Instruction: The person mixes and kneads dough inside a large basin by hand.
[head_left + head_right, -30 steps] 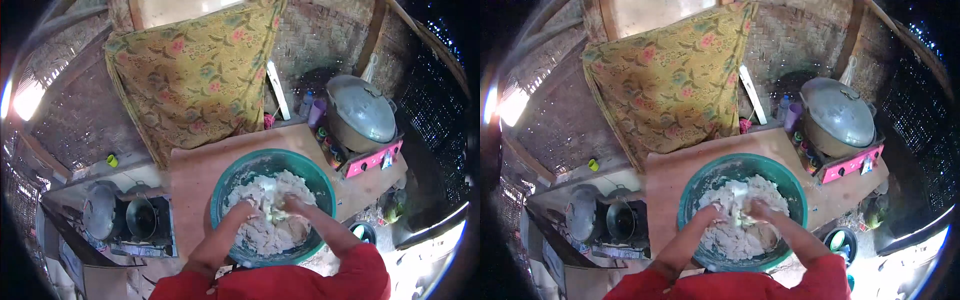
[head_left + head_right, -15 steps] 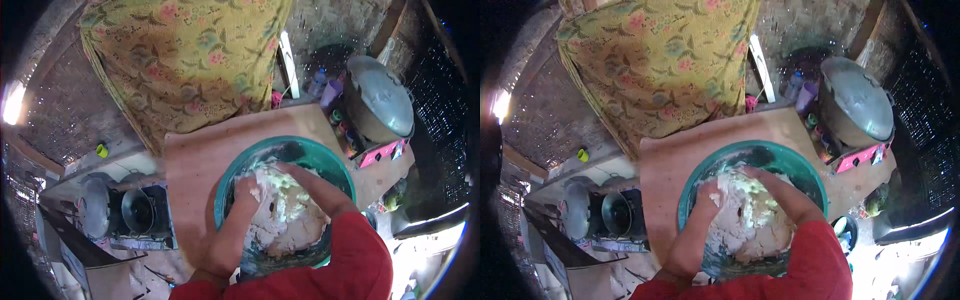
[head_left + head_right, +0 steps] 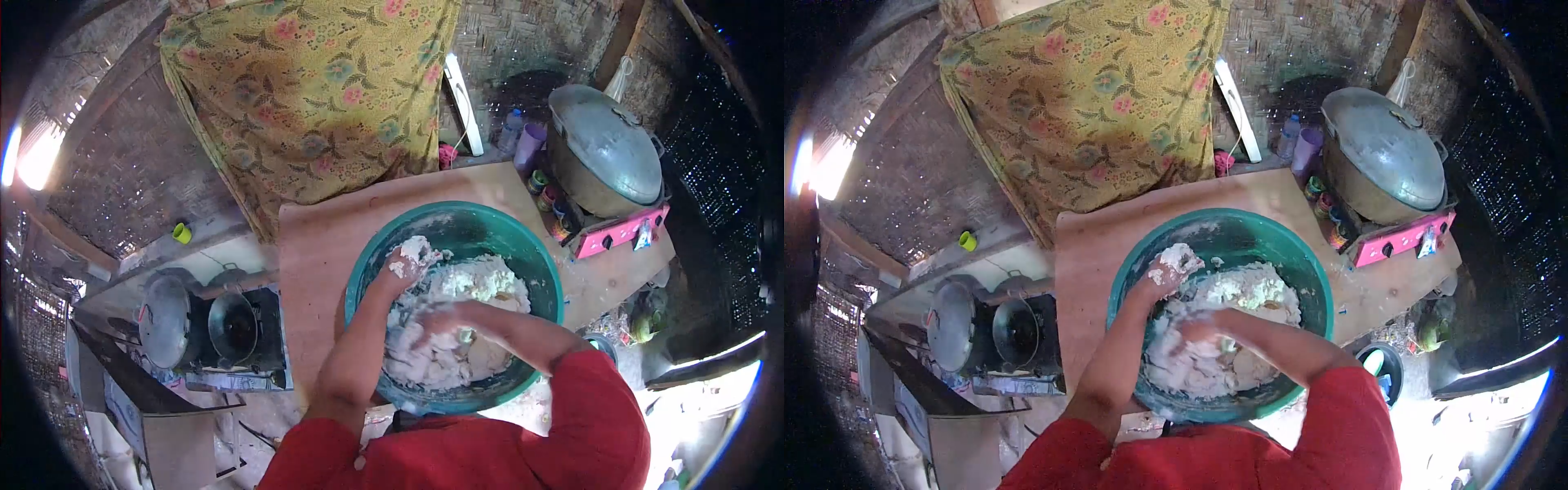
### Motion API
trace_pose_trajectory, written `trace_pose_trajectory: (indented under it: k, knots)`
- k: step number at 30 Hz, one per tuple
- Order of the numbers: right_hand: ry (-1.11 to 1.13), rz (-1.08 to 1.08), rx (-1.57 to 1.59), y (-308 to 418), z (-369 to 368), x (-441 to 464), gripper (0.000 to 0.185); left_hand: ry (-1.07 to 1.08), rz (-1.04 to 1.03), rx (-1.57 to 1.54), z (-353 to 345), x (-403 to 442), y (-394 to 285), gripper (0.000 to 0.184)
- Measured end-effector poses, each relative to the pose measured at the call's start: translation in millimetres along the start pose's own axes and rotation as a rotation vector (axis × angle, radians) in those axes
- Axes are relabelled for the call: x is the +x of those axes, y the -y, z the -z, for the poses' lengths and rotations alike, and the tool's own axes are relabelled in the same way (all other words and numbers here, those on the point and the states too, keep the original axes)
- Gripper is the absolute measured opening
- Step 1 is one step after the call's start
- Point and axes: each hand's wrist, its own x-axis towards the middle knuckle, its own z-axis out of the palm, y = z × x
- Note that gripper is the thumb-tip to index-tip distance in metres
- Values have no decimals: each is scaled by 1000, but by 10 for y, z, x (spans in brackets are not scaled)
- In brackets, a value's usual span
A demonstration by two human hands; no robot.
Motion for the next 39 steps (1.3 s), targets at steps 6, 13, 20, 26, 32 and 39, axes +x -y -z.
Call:
trace_pose_trajectory:
  k: [6, 13, 20, 26, 32, 39]
  knots:
    - [-70, 57, -126, -370, -699, -733, 81, 680, 234, -16, -204, -288, 145, 48]
    - [-416, 138, -241, -420, -359, -1417, 60, 629, -32, -33, -354, -1157, -236, 49]
    - [-971, 17, -115, -1888, -1253, 815, 50, -8, -247, 542, -966, -1363, -239, 52]
    - [-1022, -69, -154, -1994, -448, 1424, 28, -34, 40, 853, -1283, -720, 220, 59]
    - [-1062, -178, -232, -2261, -97, 1677, 15, 3, 410, 492, -1445, -289, 488, 65]
    - [-479, -297, -729, -1744, 262, 1101, 15, -256, 308, -737, -1362, -148, 977, 59]
